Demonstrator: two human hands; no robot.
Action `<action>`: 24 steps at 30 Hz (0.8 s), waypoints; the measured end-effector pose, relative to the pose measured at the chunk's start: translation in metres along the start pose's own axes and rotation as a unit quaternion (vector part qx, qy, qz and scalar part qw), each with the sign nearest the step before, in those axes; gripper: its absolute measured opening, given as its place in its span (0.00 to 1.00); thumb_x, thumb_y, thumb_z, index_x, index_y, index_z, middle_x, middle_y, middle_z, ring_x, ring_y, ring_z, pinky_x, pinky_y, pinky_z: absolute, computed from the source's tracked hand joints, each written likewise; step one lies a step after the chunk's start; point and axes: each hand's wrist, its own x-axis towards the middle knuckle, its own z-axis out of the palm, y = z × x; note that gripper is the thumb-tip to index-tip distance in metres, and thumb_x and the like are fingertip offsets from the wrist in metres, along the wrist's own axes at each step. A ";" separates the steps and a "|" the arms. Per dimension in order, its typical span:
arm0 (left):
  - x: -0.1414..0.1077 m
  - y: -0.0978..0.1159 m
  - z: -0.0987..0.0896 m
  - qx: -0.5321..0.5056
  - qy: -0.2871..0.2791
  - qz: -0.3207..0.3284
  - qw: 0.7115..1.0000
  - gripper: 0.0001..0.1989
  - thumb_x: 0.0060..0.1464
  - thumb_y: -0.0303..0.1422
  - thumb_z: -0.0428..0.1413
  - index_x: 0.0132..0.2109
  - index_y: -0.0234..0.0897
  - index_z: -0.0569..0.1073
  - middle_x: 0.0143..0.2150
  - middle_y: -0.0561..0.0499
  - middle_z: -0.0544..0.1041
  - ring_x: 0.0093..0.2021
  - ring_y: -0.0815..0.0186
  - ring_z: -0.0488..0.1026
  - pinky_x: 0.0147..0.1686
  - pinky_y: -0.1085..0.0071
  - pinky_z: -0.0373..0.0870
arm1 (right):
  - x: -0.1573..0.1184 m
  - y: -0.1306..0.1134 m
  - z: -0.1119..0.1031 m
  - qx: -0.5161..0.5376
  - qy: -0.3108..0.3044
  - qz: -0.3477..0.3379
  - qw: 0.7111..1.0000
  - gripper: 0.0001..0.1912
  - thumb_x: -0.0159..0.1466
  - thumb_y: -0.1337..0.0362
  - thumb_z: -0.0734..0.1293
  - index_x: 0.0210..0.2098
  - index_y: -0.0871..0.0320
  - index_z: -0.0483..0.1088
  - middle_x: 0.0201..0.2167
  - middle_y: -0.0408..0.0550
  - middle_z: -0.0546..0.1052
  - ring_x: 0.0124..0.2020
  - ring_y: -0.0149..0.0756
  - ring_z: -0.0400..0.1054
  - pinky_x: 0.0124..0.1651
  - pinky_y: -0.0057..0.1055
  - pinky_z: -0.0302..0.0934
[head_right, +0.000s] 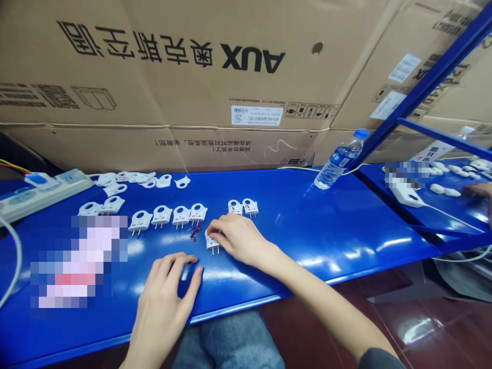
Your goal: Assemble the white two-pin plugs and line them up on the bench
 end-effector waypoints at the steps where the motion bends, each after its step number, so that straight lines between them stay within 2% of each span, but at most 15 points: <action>1: 0.000 -0.001 0.000 0.002 -0.001 0.004 1.000 0.10 0.69 0.41 0.51 0.50 0.44 0.72 0.48 0.46 0.77 0.50 0.53 0.74 0.44 0.57 0.73 | 0.000 0.000 0.000 -0.004 0.000 0.000 1.000 0.09 0.76 0.65 0.63 0.47 0.56 0.77 0.42 0.49 0.81 0.45 0.38 0.73 0.50 0.33 0.64; 5: 0.000 -0.001 0.000 0.008 0.000 0.010 1.000 0.11 0.68 0.41 0.51 0.50 0.44 0.73 0.47 0.47 0.77 0.49 0.53 0.75 0.44 0.58 0.74 | 0.000 0.000 0.002 -0.007 0.001 -0.003 1.000 0.09 0.75 0.65 0.64 0.46 0.56 0.77 0.41 0.49 0.81 0.43 0.38 0.73 0.48 0.33 0.64; 11: -0.001 -0.002 0.000 0.015 0.001 0.016 1.000 0.10 0.68 0.41 0.51 0.51 0.44 0.72 0.48 0.47 0.77 0.50 0.53 0.75 0.45 0.57 0.74 | 0.000 0.000 0.003 -0.031 0.012 0.000 0.999 0.09 0.76 0.64 0.63 0.49 0.56 0.76 0.44 0.50 0.81 0.48 0.40 0.72 0.50 0.34 0.64; 21: -0.001 -0.005 0.002 0.017 -0.002 0.026 1.000 0.11 0.68 0.41 0.53 0.52 0.44 0.73 0.49 0.46 0.77 0.50 0.53 0.75 0.44 0.57 0.74 | -0.001 0.000 -0.001 -0.048 0.017 -0.014 0.999 0.10 0.76 0.66 0.62 0.50 0.57 0.74 0.45 0.50 0.79 0.48 0.39 0.71 0.49 0.34 0.64; 24: -0.001 -0.005 0.001 0.018 -0.001 0.025 1.000 0.11 0.68 0.41 0.52 0.52 0.44 0.72 0.48 0.46 0.77 0.49 0.53 0.75 0.44 0.57 0.74 | -0.002 -0.001 -0.006 -0.039 0.001 -0.013 0.999 0.10 0.75 0.61 0.65 0.51 0.57 0.74 0.47 0.51 0.79 0.49 0.40 0.71 0.50 0.35 0.64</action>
